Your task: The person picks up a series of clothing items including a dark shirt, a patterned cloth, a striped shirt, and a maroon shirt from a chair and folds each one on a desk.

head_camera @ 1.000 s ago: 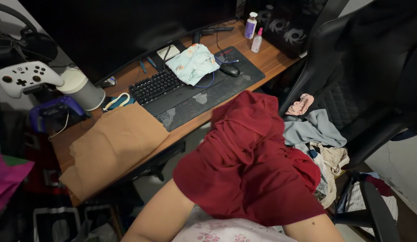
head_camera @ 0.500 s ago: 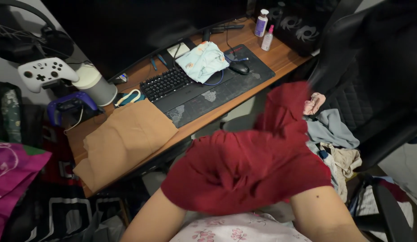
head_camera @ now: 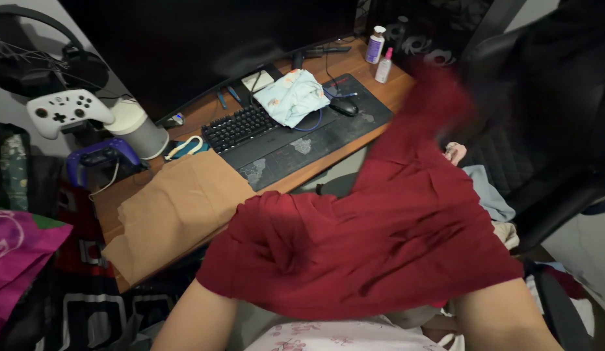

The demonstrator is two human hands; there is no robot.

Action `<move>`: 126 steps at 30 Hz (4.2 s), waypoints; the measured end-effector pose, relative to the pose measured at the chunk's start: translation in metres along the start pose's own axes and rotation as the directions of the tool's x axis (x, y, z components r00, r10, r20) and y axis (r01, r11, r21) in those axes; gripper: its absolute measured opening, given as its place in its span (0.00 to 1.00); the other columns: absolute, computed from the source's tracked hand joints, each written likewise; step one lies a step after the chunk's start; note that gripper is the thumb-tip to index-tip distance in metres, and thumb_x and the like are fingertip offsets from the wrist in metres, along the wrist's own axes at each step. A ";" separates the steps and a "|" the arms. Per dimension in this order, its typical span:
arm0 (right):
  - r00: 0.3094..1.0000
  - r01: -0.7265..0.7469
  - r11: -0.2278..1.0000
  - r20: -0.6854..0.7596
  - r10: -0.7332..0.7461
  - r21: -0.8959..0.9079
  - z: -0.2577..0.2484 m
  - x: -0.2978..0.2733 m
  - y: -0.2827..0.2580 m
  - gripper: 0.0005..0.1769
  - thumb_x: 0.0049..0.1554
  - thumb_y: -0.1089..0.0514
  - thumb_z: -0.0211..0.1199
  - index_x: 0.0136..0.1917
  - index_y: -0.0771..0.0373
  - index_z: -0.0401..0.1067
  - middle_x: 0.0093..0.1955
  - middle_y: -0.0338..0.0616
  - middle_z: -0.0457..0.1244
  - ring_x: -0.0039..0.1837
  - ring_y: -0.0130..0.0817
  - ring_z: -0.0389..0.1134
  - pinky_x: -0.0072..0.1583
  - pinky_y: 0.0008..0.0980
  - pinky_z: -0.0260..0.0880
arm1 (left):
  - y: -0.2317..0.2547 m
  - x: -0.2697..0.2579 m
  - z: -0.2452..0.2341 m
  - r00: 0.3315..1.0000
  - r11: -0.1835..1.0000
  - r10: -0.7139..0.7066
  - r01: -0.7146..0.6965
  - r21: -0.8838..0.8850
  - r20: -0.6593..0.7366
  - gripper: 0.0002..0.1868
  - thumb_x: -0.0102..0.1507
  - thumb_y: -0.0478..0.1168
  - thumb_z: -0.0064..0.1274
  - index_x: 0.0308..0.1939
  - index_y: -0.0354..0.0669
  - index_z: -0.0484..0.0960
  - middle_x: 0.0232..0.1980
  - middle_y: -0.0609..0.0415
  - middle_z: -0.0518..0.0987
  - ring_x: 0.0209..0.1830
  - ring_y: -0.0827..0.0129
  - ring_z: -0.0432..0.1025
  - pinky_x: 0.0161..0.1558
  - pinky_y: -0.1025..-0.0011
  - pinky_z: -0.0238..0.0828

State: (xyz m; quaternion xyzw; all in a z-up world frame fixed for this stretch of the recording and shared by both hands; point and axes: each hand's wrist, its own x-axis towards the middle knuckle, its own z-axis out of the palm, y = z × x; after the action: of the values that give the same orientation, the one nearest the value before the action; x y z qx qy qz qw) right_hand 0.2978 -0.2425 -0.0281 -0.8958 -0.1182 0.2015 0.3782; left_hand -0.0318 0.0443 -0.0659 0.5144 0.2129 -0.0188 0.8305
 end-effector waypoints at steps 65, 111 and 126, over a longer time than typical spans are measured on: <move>0.898 0.293 0.530 -0.039 -0.439 0.796 -0.200 -0.037 -0.172 0.09 0.64 0.65 0.57 0.58 0.62 0.72 0.53 0.41 0.69 0.54 0.35 0.72 0.60 0.42 0.73 | 0.259 -0.079 -0.119 0.203 0.297 0.931 0.062 0.953 -0.304 0.18 0.52 0.32 0.66 0.46 0.48 0.92 0.39 0.45 0.77 0.39 0.58 0.70 0.41 0.64 0.71; 0.348 0.690 0.217 0.053 -0.936 -0.690 -0.091 -0.084 -0.223 0.09 0.41 0.57 0.65 0.37 0.54 0.82 0.38 0.41 0.72 0.48 0.47 0.72 0.52 0.51 0.69 | 0.162 -0.110 0.054 0.664 0.394 0.575 0.288 0.873 -0.479 0.11 0.54 0.31 0.52 0.38 0.43 0.87 0.38 0.46 0.84 0.41 0.55 0.78 0.43 0.61 0.75; 0.489 0.618 0.730 0.585 -0.647 0.292 -0.115 -0.148 -0.290 0.15 0.59 0.54 0.64 0.49 0.67 0.82 0.42 0.43 0.73 0.42 0.29 0.71 0.48 0.34 0.73 | 0.206 -0.251 0.136 0.565 0.738 0.653 -0.325 0.591 -0.505 0.15 0.66 0.35 0.39 0.46 0.42 0.84 0.46 0.54 0.83 0.46 0.71 0.75 0.48 0.74 0.70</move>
State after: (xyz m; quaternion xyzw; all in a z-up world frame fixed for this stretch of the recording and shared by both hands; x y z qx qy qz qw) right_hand 0.2011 -0.1700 0.2949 -0.6511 -0.5578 0.3496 0.3777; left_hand -0.1634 -0.0231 0.2538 0.6926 0.3377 0.3633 0.5236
